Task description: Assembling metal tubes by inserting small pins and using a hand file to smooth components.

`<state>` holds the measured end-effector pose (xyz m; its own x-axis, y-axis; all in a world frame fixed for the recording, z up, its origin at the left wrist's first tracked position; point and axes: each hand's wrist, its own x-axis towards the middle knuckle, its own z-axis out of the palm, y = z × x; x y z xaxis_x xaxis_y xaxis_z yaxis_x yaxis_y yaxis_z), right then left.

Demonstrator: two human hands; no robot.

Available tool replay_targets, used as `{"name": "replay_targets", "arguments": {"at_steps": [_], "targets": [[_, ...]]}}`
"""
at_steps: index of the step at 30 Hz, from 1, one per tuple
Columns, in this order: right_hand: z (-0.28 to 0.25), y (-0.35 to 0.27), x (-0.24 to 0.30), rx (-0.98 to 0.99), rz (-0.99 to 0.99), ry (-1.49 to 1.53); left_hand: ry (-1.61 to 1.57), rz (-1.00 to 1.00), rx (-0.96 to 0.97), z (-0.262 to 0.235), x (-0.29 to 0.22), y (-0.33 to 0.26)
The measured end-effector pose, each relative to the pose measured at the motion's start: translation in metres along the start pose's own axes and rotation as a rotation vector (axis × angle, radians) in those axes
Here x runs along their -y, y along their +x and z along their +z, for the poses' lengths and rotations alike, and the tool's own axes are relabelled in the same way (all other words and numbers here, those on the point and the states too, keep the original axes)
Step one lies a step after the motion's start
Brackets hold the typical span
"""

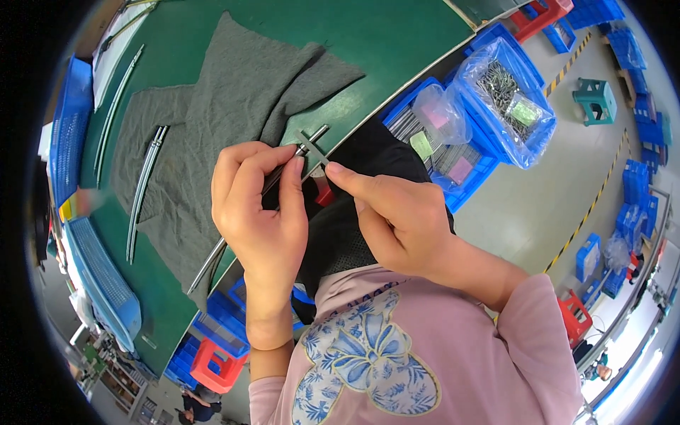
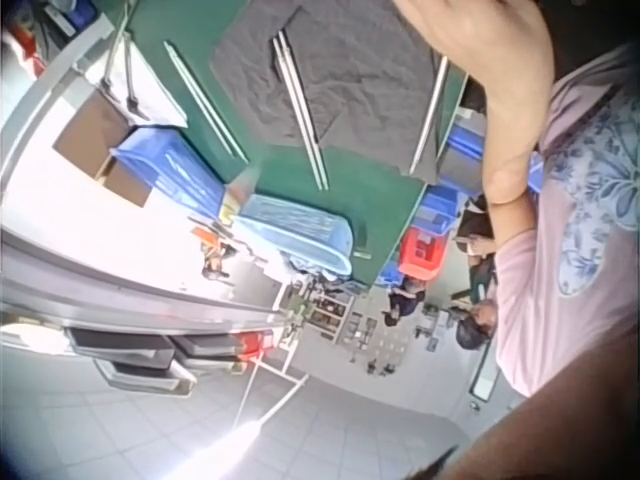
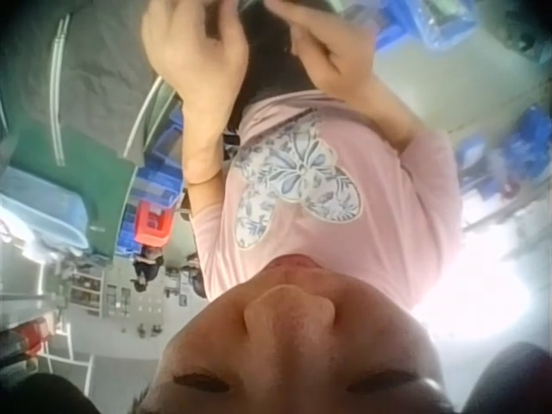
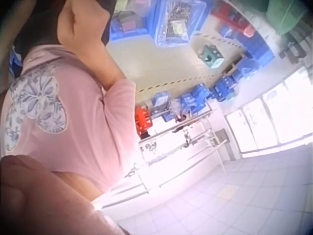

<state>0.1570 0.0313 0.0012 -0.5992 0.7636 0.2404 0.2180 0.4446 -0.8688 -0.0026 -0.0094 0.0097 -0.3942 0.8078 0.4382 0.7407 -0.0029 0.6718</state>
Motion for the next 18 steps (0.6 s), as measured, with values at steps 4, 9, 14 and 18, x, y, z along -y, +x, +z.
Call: {"name": "replay_targets", "arguments": {"at_steps": [4,9,14,18], "targets": [[-0.001,0.002,-0.001,0.017,-0.105,-0.173,-0.032,-0.015,0.029,-0.003,0.000,0.002],[-0.010,-0.005,0.012,0.132,-0.075,-0.321,-0.022,0.060,0.024,-0.001,0.007,0.002],[-0.010,0.016,0.019,0.141,-0.112,-0.389,-0.033,0.124,-0.028,0.006,0.010,0.002],[-0.025,0.016,0.034,0.267,-0.031,-0.407,-0.026,0.091,-0.032,0.005,0.008,-0.001]]}}
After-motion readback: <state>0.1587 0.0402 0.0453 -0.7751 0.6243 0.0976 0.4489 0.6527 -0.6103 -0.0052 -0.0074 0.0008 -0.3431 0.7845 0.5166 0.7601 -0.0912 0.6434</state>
